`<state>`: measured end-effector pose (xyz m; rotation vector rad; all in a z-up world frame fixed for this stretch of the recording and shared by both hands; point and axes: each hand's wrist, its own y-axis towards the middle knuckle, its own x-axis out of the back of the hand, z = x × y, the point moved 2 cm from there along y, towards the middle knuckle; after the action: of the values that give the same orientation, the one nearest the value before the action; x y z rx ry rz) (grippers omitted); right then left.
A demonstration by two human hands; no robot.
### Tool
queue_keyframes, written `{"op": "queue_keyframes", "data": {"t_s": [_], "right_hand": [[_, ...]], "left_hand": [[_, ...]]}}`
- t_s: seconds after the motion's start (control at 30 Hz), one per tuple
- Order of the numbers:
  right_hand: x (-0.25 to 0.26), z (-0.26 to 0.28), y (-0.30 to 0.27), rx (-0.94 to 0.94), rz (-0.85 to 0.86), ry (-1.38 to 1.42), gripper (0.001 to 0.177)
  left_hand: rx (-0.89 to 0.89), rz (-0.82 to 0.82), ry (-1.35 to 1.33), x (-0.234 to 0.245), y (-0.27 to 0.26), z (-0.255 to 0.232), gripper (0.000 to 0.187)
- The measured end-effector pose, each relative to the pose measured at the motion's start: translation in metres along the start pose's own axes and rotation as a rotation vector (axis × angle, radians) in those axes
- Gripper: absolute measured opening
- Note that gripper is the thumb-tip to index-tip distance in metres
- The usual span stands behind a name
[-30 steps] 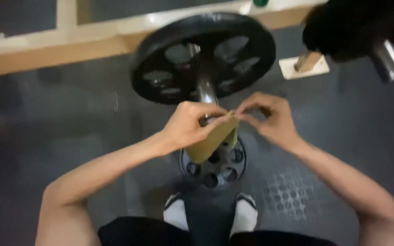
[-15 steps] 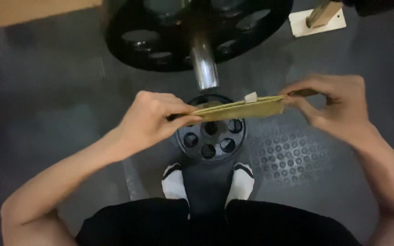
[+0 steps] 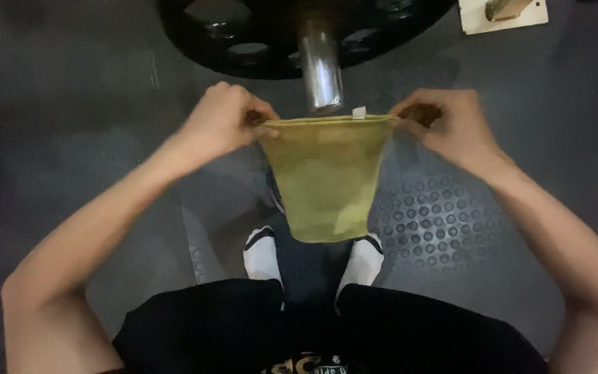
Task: Cleaning weight plates and a weight rack bar using a cloth.
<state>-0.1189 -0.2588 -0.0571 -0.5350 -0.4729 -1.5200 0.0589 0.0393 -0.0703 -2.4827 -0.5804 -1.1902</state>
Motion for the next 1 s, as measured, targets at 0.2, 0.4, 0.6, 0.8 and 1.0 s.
{"op": "queue_keyframes", "data": {"t_s": [0.2,0.4,0.6,0.8,1.0], "right_hand": [[-0.039,-0.074,0.011,0.103,-0.174,-0.048,0.014],[-0.061,-0.092,0.024,0.185,-0.31,-0.044,0.019],[-0.088,-0.149,0.002,0.286,-0.063,-0.346,0.021],[-0.135,-0.147,-0.042,0.193,0.325,-0.438,0.02],[-0.176,-0.173,-0.069,0.56,0.443,-0.51,0.037]], "left_hand": [[-0.151,-0.342,0.201,-0.062,0.007,0.044,0.011],[-0.024,-0.217,0.196,-0.091,0.024,0.087,0.018],[-0.211,-0.158,0.256,-0.145,0.004,0.095,0.018],[-0.146,0.095,0.054,-0.191,-0.028,0.095,0.02],[-0.268,0.283,0.092,-0.23,-0.041,0.11,0.023]]}}
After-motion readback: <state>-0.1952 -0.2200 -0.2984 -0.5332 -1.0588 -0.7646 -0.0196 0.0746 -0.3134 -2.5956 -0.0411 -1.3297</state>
